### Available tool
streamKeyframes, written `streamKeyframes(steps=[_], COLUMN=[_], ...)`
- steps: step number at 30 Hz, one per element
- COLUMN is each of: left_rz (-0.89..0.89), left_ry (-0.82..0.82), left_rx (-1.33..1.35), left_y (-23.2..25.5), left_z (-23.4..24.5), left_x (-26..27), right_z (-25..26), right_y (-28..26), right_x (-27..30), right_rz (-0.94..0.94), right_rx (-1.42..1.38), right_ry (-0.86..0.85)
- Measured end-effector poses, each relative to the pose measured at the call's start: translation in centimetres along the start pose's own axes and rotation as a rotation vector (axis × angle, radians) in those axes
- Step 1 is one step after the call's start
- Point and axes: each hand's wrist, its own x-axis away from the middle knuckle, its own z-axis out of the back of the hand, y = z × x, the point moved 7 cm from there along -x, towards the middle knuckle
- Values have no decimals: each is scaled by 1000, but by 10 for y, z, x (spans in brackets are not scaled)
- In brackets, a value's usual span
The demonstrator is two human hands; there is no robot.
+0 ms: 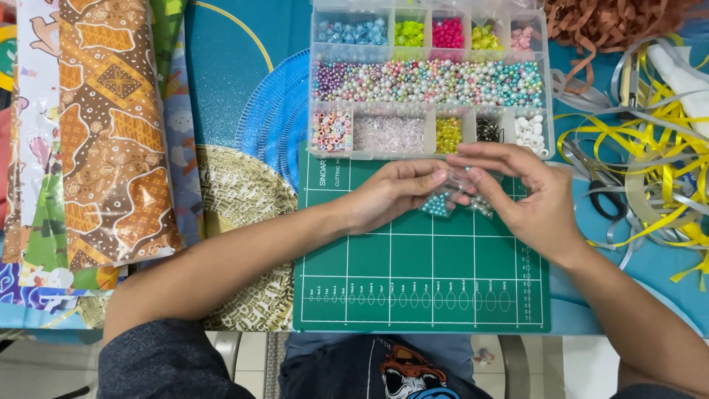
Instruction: Packing small decorative beads from a multi-compartment organizer into small plastic bags.
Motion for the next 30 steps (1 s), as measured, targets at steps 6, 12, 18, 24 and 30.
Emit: streamKeyframes(steps=[6, 12, 18, 24, 30], left_rz=[7, 16, 49, 75, 88], left_ry=[0, 5, -8, -9, -151], left_rx=[-3, -12, -46, -117, -92], left_y=[-3, 1, 5, 7, 12], left_z=[2, -1, -2, -3, -7], left_x=[0, -1, -1, -1, 1], right_z=[0, 1, 2, 72, 72], right_y=[-2, -5, -1, 51, 93], right_x=[1, -1, -1, -36, -80], right_rz=[23, 48, 81, 216, -30], right_rx=[46, 70, 117, 563, 955], right_ry=[-9, -13, 12, 184, -199])
